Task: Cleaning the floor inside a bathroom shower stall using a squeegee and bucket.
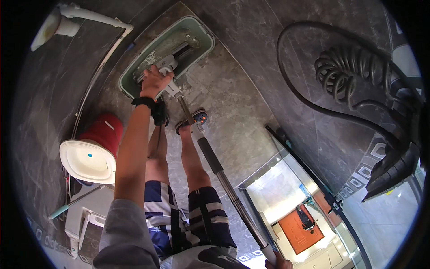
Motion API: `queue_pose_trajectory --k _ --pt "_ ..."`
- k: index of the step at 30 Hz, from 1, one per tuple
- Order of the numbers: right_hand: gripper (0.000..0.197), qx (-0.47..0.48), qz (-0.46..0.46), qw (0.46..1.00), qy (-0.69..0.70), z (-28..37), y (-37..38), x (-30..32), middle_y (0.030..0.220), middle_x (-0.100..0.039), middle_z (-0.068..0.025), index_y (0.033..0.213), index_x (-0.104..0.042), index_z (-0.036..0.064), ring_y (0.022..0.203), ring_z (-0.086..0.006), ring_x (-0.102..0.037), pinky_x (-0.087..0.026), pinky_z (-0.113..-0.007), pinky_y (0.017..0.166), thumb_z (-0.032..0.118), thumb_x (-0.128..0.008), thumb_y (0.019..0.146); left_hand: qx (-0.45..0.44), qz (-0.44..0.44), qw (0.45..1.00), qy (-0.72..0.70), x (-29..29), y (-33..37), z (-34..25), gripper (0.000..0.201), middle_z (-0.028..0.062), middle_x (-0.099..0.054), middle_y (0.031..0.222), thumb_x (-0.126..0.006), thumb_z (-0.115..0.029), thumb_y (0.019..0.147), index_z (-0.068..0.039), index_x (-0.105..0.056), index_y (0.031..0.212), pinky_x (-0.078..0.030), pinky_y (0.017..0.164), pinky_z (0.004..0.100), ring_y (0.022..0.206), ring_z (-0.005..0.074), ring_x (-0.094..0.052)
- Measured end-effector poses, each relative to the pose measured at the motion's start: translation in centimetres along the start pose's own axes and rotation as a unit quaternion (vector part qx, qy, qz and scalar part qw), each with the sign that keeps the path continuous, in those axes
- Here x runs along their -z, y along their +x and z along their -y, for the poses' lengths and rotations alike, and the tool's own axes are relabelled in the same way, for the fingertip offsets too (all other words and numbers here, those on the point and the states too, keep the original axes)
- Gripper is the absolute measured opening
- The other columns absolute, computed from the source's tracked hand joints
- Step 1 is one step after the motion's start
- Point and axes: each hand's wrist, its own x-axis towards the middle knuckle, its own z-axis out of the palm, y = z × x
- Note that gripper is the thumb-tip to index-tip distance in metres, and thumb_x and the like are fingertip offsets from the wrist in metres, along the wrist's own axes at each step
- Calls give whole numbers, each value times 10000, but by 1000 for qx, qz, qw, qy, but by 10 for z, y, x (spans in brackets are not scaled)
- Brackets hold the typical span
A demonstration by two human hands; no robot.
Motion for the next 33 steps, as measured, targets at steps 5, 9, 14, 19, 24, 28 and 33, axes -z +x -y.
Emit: queue_pose_trajectory --k 5,9,14,19,24,28,33 --pt "456 10 3 1000 28 20 0 4 814 -621 -292 1278 -464 107 770 -475 -602 -469 -518 615 205 -619 860 -44 -43 997 38 4 -52 -13 937 259 -391 1283 -632 -615 700 -12 -329 1350 -397 968 456 1182 428 -451" --pt "477 -2 22 1000 8 14 0 -3 912 -611 -311 1280 -457 63 856 -470 -595 -467 -507 673 194 -631 855 -17 -17 997 80 5 -73 -17 963 226 -374 1299 -641 -601 704 -20 -277 1381 -390 978 423 1224 395 -423" --pt "476 15 8 1000 23 19 0 -6 939 -608 -308 1263 -468 30 873 -468 -588 -475 -489 701 185 -639 847 -31 -22 996 86 4 -73 -12 921 218 -355 1319 -640 -541 732 -9 -263 1382 -382 991 423 1237 379 -406" --pt "458 7 -5 1000 15 10 8 -12 967 -613 -294 1218 -512 24 879 -454 -595 -491 -479 711 202 -666 825 -60 -85 985 141 -12 -67 -7 865 208 -354 1313 -660 -415 736 8 -253 1372 -410 966 434 1196 376 -410" --pt "476 -14 -15 999 -30 -2 13 -19 967 -625 -275 1212 -520 25 874 -440 -605 -505 -472 719 214 -685 807 -101 -138 976 135 -29 -56 -5 859 208 -344 1310 -654 -352 725 14 -235 1378 -431 945 431 1190 384 -403" --pt "493 -15 -11 999 -51 -6 17 -24 954 -632 -267 1208 -520 28 851 -437 -612 -509 -476 701 230 -699 794 -116 -180 970 114 -40 -36 12 830 195 -331 1342 -630 -324 767 10 -208 1398 -463 920 448 1200 385 -389" --pt "514 -24 -3 998 -65 -22 25 -30 899 -638 -266 1214 -503 28 804 -440 -620 -511 -487 657 230 -705 787 -146 -189 967 93 -49 -3 29 771 149 -303 1405 -554 -360 859 -18 -166 1430 -466 920 488 1250 387 -352"
